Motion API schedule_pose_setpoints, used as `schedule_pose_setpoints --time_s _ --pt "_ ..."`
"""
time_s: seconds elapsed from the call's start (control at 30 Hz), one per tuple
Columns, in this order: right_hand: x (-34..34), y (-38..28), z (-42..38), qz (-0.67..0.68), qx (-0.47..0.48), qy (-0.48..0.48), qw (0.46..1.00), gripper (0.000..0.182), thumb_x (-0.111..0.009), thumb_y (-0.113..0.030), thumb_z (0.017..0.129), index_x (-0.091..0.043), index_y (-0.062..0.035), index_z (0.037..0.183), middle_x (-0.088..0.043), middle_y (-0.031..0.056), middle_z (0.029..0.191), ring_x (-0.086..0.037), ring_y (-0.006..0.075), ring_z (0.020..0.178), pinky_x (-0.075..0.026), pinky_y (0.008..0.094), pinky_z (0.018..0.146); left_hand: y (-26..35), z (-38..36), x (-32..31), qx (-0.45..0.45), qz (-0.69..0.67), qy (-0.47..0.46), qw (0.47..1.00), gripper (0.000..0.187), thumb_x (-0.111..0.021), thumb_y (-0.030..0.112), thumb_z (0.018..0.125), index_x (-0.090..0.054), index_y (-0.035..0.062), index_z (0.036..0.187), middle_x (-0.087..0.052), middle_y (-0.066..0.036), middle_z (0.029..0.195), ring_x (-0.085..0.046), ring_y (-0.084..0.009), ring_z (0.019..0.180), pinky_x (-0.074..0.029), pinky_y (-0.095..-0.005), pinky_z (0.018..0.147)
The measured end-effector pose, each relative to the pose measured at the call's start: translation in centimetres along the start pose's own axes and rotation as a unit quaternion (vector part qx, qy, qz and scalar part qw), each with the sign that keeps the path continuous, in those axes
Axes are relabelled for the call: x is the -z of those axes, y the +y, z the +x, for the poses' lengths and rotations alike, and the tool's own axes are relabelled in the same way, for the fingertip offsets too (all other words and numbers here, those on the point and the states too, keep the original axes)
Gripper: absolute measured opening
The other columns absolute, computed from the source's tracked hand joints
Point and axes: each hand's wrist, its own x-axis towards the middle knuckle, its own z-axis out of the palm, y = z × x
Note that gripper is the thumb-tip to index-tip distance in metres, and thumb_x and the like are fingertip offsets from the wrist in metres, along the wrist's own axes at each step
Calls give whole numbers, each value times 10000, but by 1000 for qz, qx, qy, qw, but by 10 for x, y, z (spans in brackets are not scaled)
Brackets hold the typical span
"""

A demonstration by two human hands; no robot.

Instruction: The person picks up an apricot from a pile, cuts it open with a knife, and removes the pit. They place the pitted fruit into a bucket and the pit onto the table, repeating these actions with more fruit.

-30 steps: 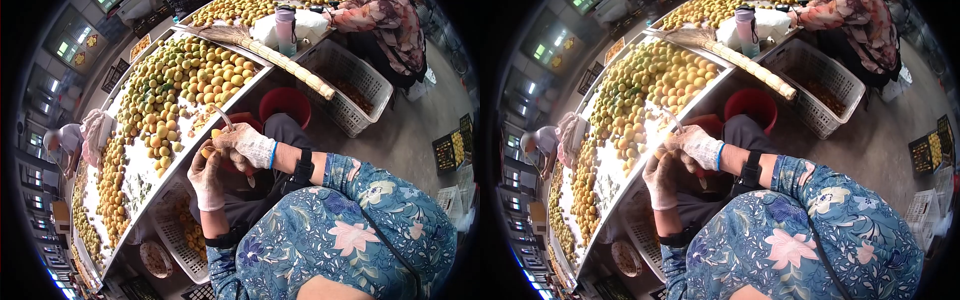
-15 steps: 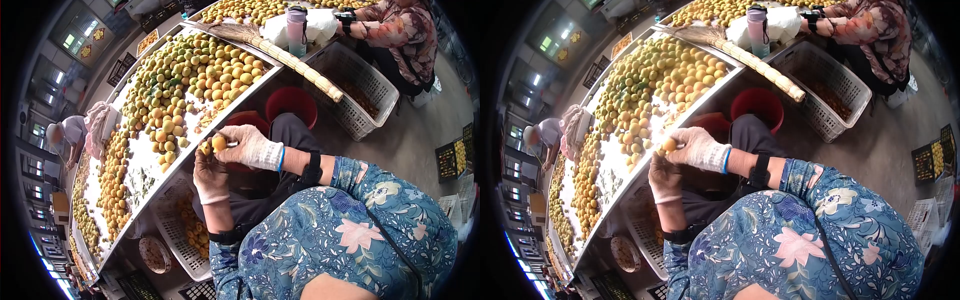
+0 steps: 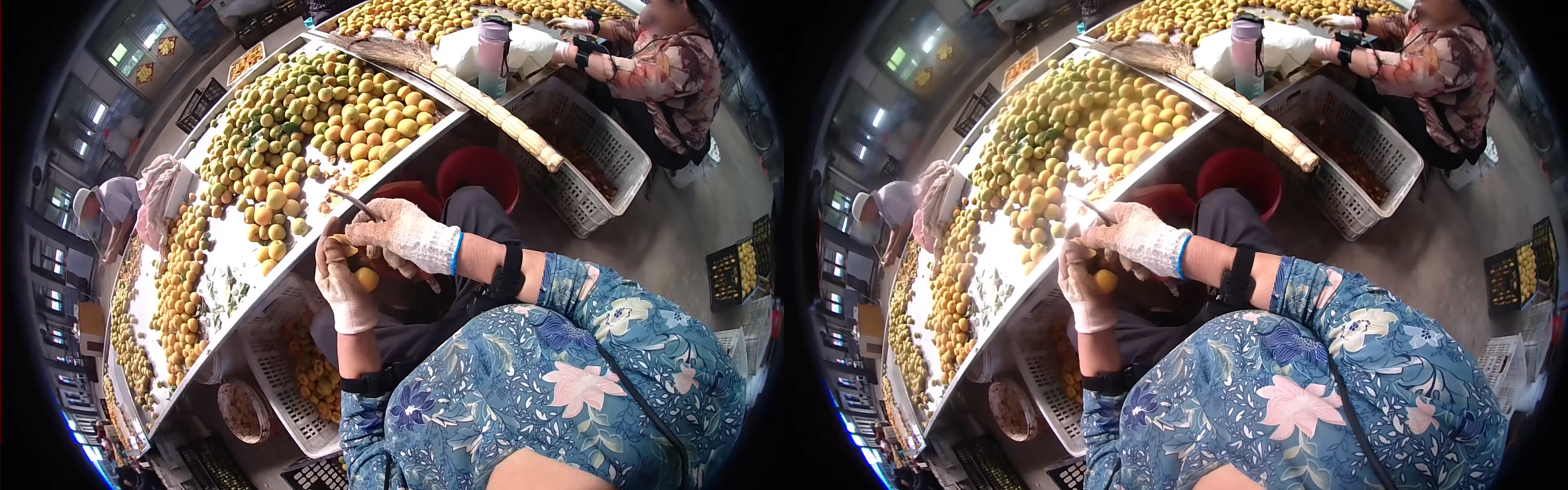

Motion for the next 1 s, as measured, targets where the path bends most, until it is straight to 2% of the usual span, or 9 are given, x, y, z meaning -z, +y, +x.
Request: schedule_pose_setpoints --time_s 0.03,0.1,0.37,0.47,0.53,0.6,0.87,0.93,1.0 --pt "0 -2 1 -9 -7 -3 1000 256 -666 -272 873 -565 -70 992 -547 11 621 -423 81 336 -321 243 287 -2 1 0 1 -1 -4 1000 440 -439 348 995 -528 13 1266 -614 -54 1041 -558 -95 825 -478 -245 764" --pt "2 -8 -3 -63 -31 -11 997 296 -683 -329 862 -532 -83 928 -515 0 599 -425 86 345 -333 248 295 -10 3 -1 -189 156 -29 969 416 -453 324 998 -548 -5 1234 -622 -21 970 -497 -51 746 -428 -201 717" --pt "-3 -2 -6 -23 -35 -46 998 217 -609 -285 893 -529 -102 977 -535 17 656 -460 94 392 -372 252 322 -4 -7 -13 -210 160 -6 965 423 -435 313 1013 -501 -45 1229 -594 -72 1046 -551 -82 832 -462 -220 755" --pt "-13 2 -9 -4 -23 -12 1000 123 -542 -219 926 -530 -108 977 -519 16 648 -466 102 393 -376 263 321 -6 -7 -18 -191 121 15 974 326 -413 239 1024 -520 -46 1143 -603 -68 981 -574 -102 833 -488 -237 746" --pt "-18 9 -5 -2 -26 -7 1000 89 -508 -196 942 -526 -113 969 -506 10 643 -451 100 387 -362 266 318 -1 -7 -26 -256 210 54 942 266 -412 209 1024 -525 -29 1060 -604 -55 903 -578 -103 803 -496 -240 721" --pt "-19 27 7 46 64 18 997 66 -492 -179 947 -526 -123 942 -493 1 624 -423 97 373 -344 268 315 -1 -7 -31 -253 211 68 942 212 -417 159 1017 -531 -18 994 -598 -51 847 -579 -110 778 -494 -254 708" --pt "-17 20 1 118 -45 110 986 66 -514 -165 929 -557 -115 935 -537 18 626 -406 119 354 -343 283 313 -4 -1 -32 -294 352 63 886 207 -444 151 999 -558 -10 938 -593 -96 810 -587 -160 739 -487 -285 697" --pt "-11 32 9 121 -46 117 985 59 -531 -122 921 -577 -94 945 -568 14 679 -491 104 466 -429 276 416 -5 4 -34 -263 390 35 882 202 -477 173 988 -569 -6 964 -605 -127 825 -601 -183 740 -492 -302 708" --pt "-5 56 30 79 166 155 971 49 -558 -63 899 -599 -68 927 -597 9 740 -557 82 651 -489 254 596 -1 7 -39 -265 390 0 882 246 -502 225 981 -570 -11 1000 -609 -138 844 -600 -186 764 -487 -311 721"
